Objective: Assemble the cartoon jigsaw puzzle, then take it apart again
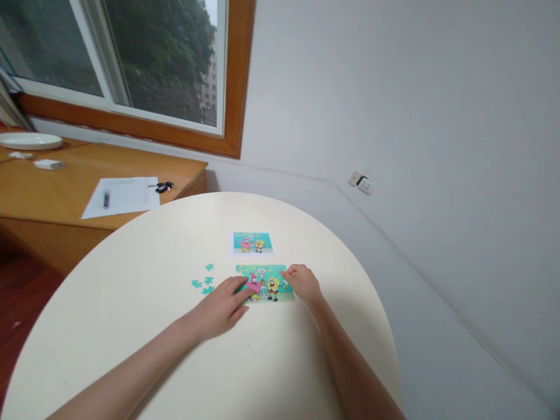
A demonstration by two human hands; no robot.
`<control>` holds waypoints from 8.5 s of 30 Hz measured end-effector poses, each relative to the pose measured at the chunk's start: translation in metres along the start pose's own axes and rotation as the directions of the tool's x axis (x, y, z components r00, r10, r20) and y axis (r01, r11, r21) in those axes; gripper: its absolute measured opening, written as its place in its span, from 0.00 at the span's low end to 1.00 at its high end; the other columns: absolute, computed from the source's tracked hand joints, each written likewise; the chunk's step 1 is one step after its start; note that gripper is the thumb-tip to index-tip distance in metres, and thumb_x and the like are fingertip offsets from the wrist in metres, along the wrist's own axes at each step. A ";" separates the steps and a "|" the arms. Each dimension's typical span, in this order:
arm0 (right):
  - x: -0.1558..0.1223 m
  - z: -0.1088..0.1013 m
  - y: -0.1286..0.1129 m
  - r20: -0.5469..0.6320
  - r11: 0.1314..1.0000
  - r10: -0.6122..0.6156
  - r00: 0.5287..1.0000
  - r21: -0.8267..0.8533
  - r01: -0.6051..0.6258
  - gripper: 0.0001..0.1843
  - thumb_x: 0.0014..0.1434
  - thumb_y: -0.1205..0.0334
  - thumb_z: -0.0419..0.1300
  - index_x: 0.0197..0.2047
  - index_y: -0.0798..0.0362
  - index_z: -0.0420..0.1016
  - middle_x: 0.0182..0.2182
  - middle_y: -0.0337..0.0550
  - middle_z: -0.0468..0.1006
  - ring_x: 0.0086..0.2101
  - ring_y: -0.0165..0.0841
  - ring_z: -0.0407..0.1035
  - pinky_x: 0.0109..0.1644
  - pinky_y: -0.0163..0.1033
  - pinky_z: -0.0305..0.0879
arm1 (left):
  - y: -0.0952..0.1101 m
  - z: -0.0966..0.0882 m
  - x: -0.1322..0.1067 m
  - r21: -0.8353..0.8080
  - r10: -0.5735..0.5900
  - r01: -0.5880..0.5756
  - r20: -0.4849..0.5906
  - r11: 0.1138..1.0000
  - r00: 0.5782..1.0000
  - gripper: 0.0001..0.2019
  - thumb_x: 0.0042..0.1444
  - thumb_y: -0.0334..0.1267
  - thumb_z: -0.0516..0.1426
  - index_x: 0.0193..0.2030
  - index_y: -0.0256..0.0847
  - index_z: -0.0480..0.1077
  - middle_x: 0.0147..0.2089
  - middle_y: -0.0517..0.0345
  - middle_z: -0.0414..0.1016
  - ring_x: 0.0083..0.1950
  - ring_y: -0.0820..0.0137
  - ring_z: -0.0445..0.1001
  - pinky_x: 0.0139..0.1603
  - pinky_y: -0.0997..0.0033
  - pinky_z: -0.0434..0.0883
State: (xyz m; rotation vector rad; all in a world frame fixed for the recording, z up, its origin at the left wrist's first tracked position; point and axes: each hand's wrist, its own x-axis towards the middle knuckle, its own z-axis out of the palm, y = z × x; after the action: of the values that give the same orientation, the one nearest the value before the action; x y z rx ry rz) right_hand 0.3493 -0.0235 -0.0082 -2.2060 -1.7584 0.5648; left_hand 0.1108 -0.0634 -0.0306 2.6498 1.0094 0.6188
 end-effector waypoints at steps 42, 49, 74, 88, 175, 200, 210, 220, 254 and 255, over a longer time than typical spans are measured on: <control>0.001 0.032 0.016 -0.362 0.851 -0.480 0.799 0.029 0.524 0.17 0.55 0.72 0.46 0.28 0.52 0.75 0.32 0.43 0.74 0.38 0.34 0.65 0.45 0.41 0.54 | 0.001 -0.002 0.001 0.026 0.013 -0.013 0.021 1.000 1.000 0.18 0.58 0.35 0.51 0.55 0.40 0.65 0.57 0.41 0.62 0.58 0.57 0.62 0.57 0.55 0.65; 0.001 0.032 0.015 -0.431 0.840 -0.479 0.765 0.027 0.541 0.15 0.53 0.73 0.47 0.31 0.53 0.74 0.33 0.43 0.73 0.38 0.34 0.64 0.44 0.40 0.54 | 0.002 -0.003 0.001 0.029 -0.006 0.005 0.038 1.000 0.999 0.18 0.58 0.34 0.51 0.55 0.39 0.65 0.57 0.41 0.62 0.58 0.57 0.63 0.57 0.55 0.65; -0.023 0.043 -0.007 -0.040 0.800 -0.518 0.854 -0.377 0.467 0.30 0.65 0.52 0.40 0.66 0.56 0.51 0.64 0.49 0.55 0.63 0.40 0.47 0.64 0.52 0.44 | 0.003 -0.005 0.003 0.018 0.011 -0.011 0.031 1.000 0.999 0.17 0.58 0.34 0.51 0.55 0.39 0.65 0.56 0.41 0.63 0.57 0.58 0.63 0.57 0.55 0.65; -0.022 0.040 -0.007 -0.019 0.803 -0.513 0.858 -0.364 0.472 0.28 0.65 0.53 0.41 0.66 0.54 0.52 0.64 0.49 0.54 0.63 0.40 0.48 0.64 0.54 0.46 | -0.002 -0.015 0.008 -0.129 -0.117 0.102 -0.114 0.986 0.987 0.18 0.57 0.28 0.45 0.51 0.39 0.69 0.53 0.46 0.69 0.54 0.65 0.68 0.55 0.63 0.68; -0.019 0.034 -0.008 0.080 0.838 -0.441 0.894 -0.320 0.442 0.29 0.64 0.52 0.41 0.65 0.54 0.52 0.65 0.47 0.52 0.64 0.37 0.44 0.66 0.51 0.40 | -0.062 -0.036 0.002 0.025 -0.642 0.651 -0.141 0.759 0.754 0.10 0.53 0.37 0.55 0.39 0.38 0.74 0.41 0.51 0.74 0.42 0.63 0.74 0.46 0.65 0.67; -0.018 0.037 -0.006 0.060 0.838 -0.453 0.890 -0.311 0.447 0.28 0.64 0.52 0.41 0.65 0.52 0.53 0.65 0.47 0.53 0.64 0.37 0.45 0.65 0.52 0.40 | -0.064 -0.035 0.002 -0.006 -0.648 0.654 -0.146 0.756 0.748 0.08 0.51 0.35 0.55 0.37 0.39 0.73 0.44 0.51 0.74 0.48 0.61 0.71 0.50 0.61 0.64; -0.015 0.041 -0.002 0.033 0.829 -0.470 0.882 -0.326 0.454 0.28 0.64 0.52 0.41 0.65 0.51 0.53 0.64 0.46 0.54 0.63 0.37 0.46 0.65 0.52 0.41 | -0.066 -0.030 0.001 -0.051 -0.639 0.641 -0.170 0.766 0.750 0.07 0.50 0.34 0.56 0.36 0.40 0.73 0.43 0.52 0.74 0.47 0.62 0.72 0.47 0.64 0.65; -0.017 0.038 -0.006 0.065 0.838 -0.445 0.893 -0.322 0.441 0.29 0.64 0.52 0.41 0.65 0.54 0.53 0.65 0.47 0.53 0.64 0.37 0.45 0.65 0.52 0.40 | -0.063 -0.032 0.003 -0.061 -0.647 0.647 -0.156 0.760 0.746 0.07 0.51 0.30 0.54 0.37 0.40 0.71 0.43 0.53 0.74 0.47 0.63 0.72 0.47 0.65 0.64; 0.014 0.057 0.017 -0.403 0.725 -0.218 0.889 0.542 0.424 0.28 0.60 0.47 0.45 0.59 0.51 0.59 0.56 0.51 0.65 0.56 0.39 0.60 0.60 0.50 0.54 | -0.070 -0.023 -0.001 -0.107 -0.555 0.545 -0.197 0.831 0.808 0.09 0.51 0.28 0.53 0.38 0.40 0.70 0.35 0.58 0.70 0.34 0.68 0.69 0.44 0.63 0.62; 0.015 0.057 0.017 -0.406 0.703 -0.182 0.895 0.583 0.407 0.27 0.59 0.47 0.46 0.57 0.51 0.60 0.54 0.51 0.67 0.55 0.39 0.61 0.59 0.49 0.56 | -0.070 -0.022 -0.001 -0.110 -0.552 0.541 -0.202 0.834 0.809 0.09 0.51 0.28 0.53 0.38 0.41 0.70 0.35 0.57 0.70 0.34 0.68 0.69 0.44 0.63 0.62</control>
State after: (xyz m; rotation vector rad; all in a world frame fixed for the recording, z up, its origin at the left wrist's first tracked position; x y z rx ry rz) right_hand 0.3410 -0.0150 -0.0685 -1.3883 -1.4048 0.5878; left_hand 0.0599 -0.0112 -0.0361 2.1066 1.7101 0.7953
